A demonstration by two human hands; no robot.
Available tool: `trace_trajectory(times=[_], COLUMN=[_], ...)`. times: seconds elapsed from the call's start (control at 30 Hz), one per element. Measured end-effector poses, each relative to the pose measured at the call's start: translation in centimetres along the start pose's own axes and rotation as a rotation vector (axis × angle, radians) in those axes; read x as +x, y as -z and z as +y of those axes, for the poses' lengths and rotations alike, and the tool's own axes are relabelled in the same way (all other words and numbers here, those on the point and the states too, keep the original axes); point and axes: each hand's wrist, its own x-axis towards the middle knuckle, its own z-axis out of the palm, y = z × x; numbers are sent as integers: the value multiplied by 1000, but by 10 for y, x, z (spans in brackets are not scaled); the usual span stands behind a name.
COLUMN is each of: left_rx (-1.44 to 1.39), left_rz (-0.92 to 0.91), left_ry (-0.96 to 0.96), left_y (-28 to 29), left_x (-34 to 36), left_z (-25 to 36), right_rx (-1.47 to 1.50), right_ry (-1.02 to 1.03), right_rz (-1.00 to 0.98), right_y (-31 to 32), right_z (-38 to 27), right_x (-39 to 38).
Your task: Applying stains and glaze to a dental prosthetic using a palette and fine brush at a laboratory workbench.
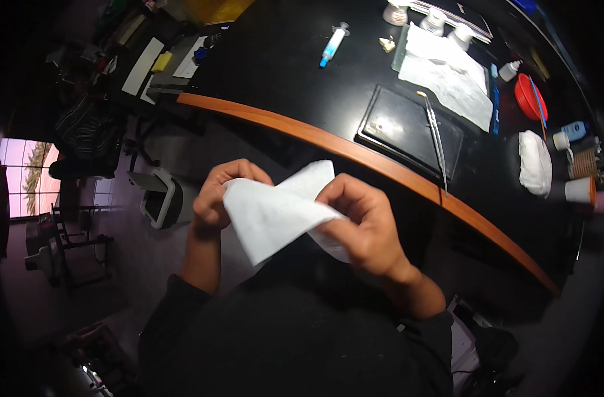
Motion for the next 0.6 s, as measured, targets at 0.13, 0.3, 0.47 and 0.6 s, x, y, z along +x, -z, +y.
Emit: trace_trajectory(times=[0.13,0.3,0.47,0.6], left_rx=[-653,-916,-696,-268], left_rz=[-68,119,90,106], left_ry=[373,603,557,611], left_y=[10,7,17,12], left_x=[-16,-31,-43,-39], left_z=[-47,-103,-161,-186], right_rx=[189,264,227,-91], right_ry=[-124,-399,-348,-315], right_rz=[76,429,397,372], right_y=[29,61,105,127], right_z=[36,105,173,195], right_x=[-1,-3,9,17])
